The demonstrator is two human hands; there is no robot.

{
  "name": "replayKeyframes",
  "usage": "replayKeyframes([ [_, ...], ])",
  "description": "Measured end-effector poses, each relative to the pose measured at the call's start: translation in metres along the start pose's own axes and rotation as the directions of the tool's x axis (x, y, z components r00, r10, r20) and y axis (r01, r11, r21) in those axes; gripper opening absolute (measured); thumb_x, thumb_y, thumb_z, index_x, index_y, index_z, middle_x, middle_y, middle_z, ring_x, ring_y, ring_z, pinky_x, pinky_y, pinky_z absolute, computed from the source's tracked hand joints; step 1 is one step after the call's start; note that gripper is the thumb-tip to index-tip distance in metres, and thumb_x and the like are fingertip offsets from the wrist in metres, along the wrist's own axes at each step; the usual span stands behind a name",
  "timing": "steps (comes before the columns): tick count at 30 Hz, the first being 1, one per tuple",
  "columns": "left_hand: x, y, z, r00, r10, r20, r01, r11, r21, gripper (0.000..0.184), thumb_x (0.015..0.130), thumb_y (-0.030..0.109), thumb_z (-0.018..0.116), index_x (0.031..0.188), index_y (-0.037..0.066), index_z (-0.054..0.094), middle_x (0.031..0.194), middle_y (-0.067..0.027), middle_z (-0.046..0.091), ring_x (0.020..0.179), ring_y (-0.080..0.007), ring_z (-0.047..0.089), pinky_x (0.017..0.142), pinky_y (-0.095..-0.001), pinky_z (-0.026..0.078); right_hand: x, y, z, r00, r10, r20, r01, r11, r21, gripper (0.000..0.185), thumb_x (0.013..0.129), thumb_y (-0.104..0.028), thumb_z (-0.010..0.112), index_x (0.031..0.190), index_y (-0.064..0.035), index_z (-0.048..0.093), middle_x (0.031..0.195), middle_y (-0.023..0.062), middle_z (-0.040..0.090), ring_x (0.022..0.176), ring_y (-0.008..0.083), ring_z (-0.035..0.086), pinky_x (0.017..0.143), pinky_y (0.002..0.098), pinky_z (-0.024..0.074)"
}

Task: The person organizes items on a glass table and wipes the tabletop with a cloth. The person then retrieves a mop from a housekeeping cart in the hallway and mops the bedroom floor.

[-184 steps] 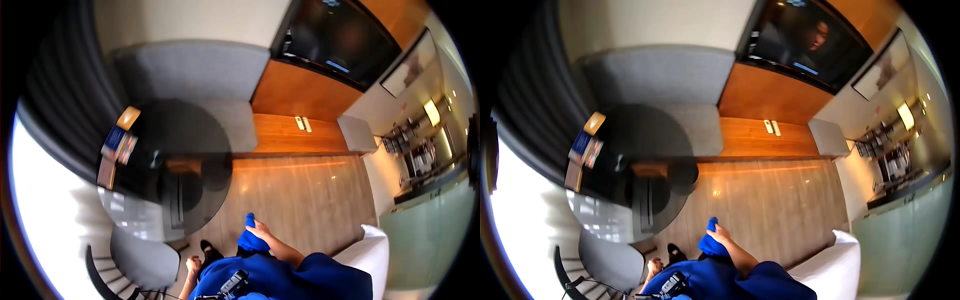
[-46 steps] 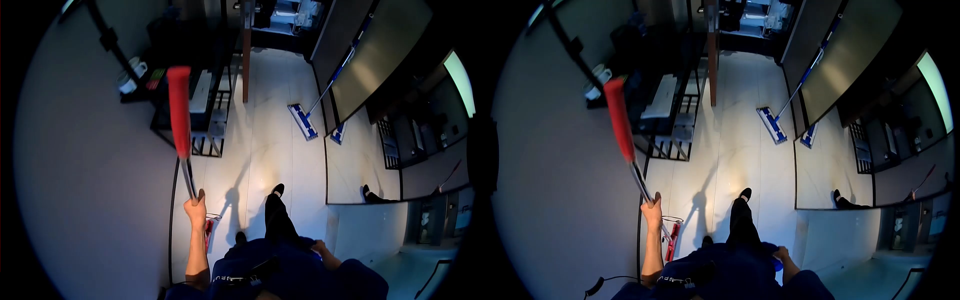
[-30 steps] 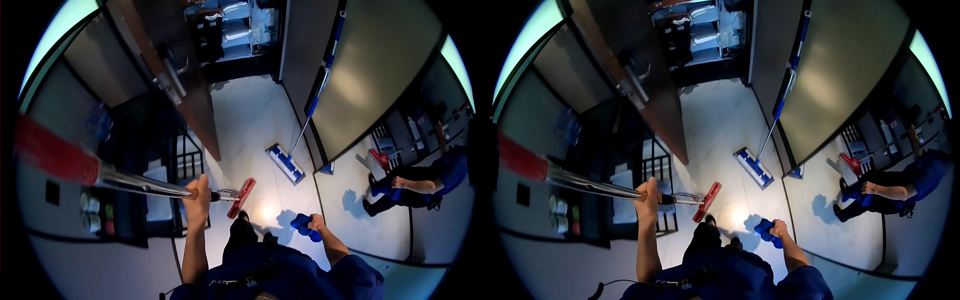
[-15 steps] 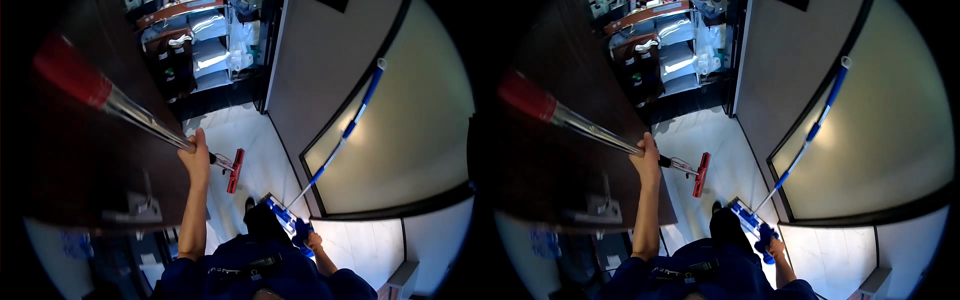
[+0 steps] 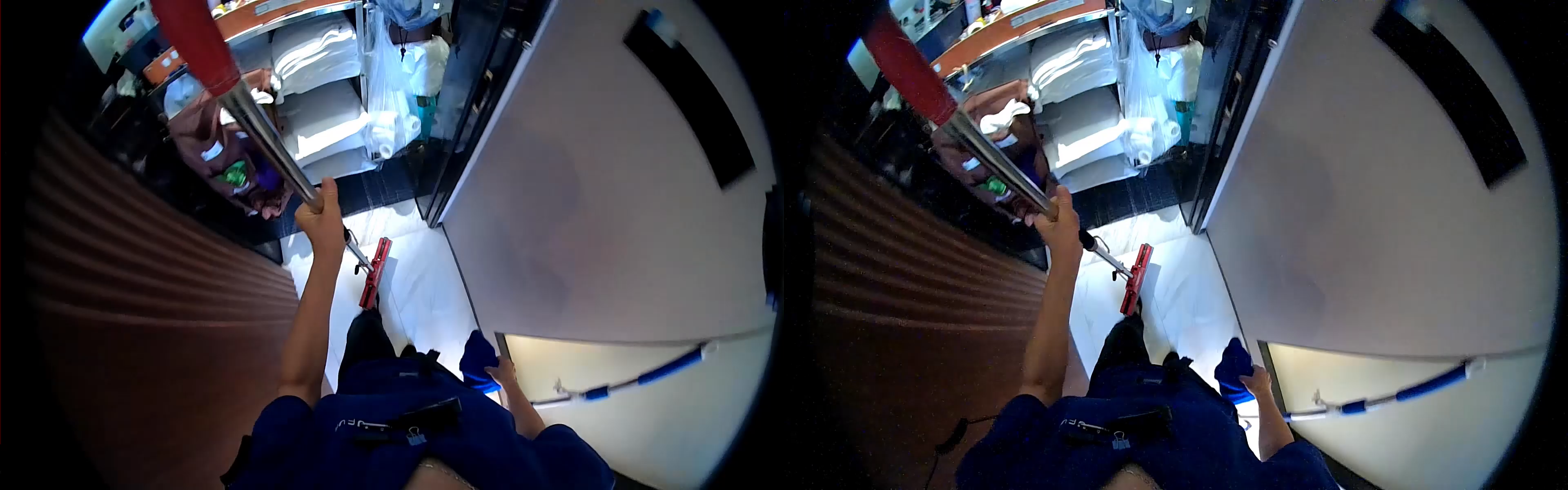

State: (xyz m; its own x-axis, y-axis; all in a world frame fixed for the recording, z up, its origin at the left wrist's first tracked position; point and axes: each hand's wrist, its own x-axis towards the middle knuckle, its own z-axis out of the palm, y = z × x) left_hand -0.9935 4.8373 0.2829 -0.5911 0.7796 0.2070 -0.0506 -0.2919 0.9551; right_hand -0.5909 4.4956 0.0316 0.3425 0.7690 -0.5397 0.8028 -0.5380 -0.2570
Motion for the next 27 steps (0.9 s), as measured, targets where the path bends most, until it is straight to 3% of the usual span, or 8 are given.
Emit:
replayKeyframes([
  [5, 0.089, -0.084, 0.107, 0.979, 0.123, 0.164, -0.151, 0.974, 0.171, 0.048, 0.086, 0.021, 0.063, 0.049, 0.002, 0.038, 0.047, 0.0043, 0.033, 0.048, -0.0053, 0.03, 0.041, -0.0306, 0.024, 0.107, -0.069, -0.017, 0.984, 0.044, -0.172, -0.014, 0.985, 0.171, 0.056, 0.057, -0.037, 0.074, 0.098, -0.0015, 0.061, 0.09, 0.0232, 0.063, 0.09, 0.0393, 0.061, 0.075, 0.0454, 0.0497],
  [8, 0.126, -0.124, 0.166, 0.969, 0.07, 0.236, -0.15, 0.927, 0.343, 0.044, 0.086, 0.018, 0.061, 0.051, 0.001, 0.039, 0.049, 0.0029, 0.033, 0.052, -0.0053, 0.033, 0.043, -0.0317, 0.027, 0.129, -0.116, -0.029, 0.983, 0.074, -0.171, -0.016, 0.948, 0.317, 0.047, 0.058, -0.037, 0.073, 0.085, -0.0011, 0.06, 0.079, 0.021, 0.062, 0.077, 0.0386, 0.059, 0.069, 0.0467, 0.0458],
  [9, 0.136, -0.147, 0.185, 0.963, 0.078, 0.257, -0.179, 0.9, 0.397, 0.044, 0.085, 0.019, 0.062, 0.052, 0.0, 0.04, 0.049, 0.0023, 0.034, 0.052, -0.0056, 0.035, 0.043, -0.0321, 0.028, 0.144, -0.111, -0.013, 0.967, -0.049, -0.25, 0.124, 0.948, 0.293, 0.046, 0.057, -0.037, 0.073, 0.084, -0.0018, 0.06, 0.072, 0.0187, 0.062, 0.07, 0.0382, 0.059, 0.063, 0.0461, 0.0461],
  [11, 0.157, -0.184, 0.222, 0.971, 0.025, 0.237, -0.117, 0.915, 0.387, 0.045, 0.081, 0.024, 0.067, 0.055, -0.006, 0.047, 0.043, -0.0103, 0.036, 0.046, -0.0093, 0.035, 0.043, -0.0377, 0.033, 0.145, -0.15, -0.05, 0.999, 0.039, -0.001, -0.039, 0.985, 0.166, 0.049, 0.056, -0.039, 0.073, 0.086, -0.0017, 0.061, 0.08, 0.0217, 0.062, 0.081, 0.0364, 0.061, 0.068, 0.0473, 0.0466],
  [13, 0.179, -0.203, 0.255, 0.965, -0.068, 0.252, -0.008, 0.957, 0.289, 0.043, 0.081, 0.026, 0.067, 0.058, -0.005, 0.048, 0.046, -0.0078, 0.038, 0.048, -0.0096, 0.036, 0.045, -0.0354, 0.035, 0.168, -0.147, -0.038, 0.986, 0.136, 0.1, -0.152, 0.974, 0.168, 0.053, 0.059, -0.043, 0.073, 0.096, -0.0063, 0.064, 0.083, 0.0153, 0.066, 0.083, 0.0312, 0.064, 0.075, 0.042, 0.0499],
  [14, 0.192, -0.212, 0.262, 0.953, -0.085, 0.292, 0.004, 0.964, 0.267, 0.043, 0.081, 0.026, 0.067, 0.058, -0.004, 0.049, 0.046, -0.0065, 0.038, 0.048, -0.0094, 0.036, 0.045, -0.0345, 0.035, 0.174, -0.145, -0.021, 0.999, 0.035, -0.03, -0.03, 0.991, 0.128, 0.05, 0.058, -0.04, 0.072, 0.096, -0.0076, 0.065, 0.078, 0.0148, 0.066, 0.077, 0.0292, 0.064, 0.07, 0.042, 0.0499],
  [25, 0.254, -0.263, 0.417, 0.851, -0.091, 0.517, -0.012, 0.981, 0.192, 0.022, 0.076, 0.017, 0.067, 0.068, -0.002, 0.058, 0.05, -0.0134, 0.045, 0.049, -0.0126, 0.035, 0.047, -0.0352, 0.037, 0.271, -0.263, -0.102, 0.991, 0.134, 0.023, -0.136, 0.974, 0.181, 0.049, 0.058, -0.038, 0.072, 0.095, -0.0078, 0.065, 0.078, 0.0154, 0.065, 0.076, 0.0288, 0.064, 0.07, 0.042, 0.0497],
  [27, 0.257, -0.278, 0.446, 0.829, -0.031, 0.558, 0.005, 0.999, 0.047, 0.023, 0.076, 0.017, 0.068, 0.067, -0.001, 0.057, 0.052, -0.0168, 0.048, 0.045, -0.0184, 0.041, 0.047, -0.0357, 0.036, 0.283, -0.282, -0.112, 0.985, 0.171, 0.014, -0.171, 0.968, 0.186, 0.049, 0.058, -0.038, 0.072, 0.095, -0.0078, 0.065, 0.077, 0.0155, 0.065, 0.076, 0.0288, 0.064, 0.069, 0.042, 0.0497],
])
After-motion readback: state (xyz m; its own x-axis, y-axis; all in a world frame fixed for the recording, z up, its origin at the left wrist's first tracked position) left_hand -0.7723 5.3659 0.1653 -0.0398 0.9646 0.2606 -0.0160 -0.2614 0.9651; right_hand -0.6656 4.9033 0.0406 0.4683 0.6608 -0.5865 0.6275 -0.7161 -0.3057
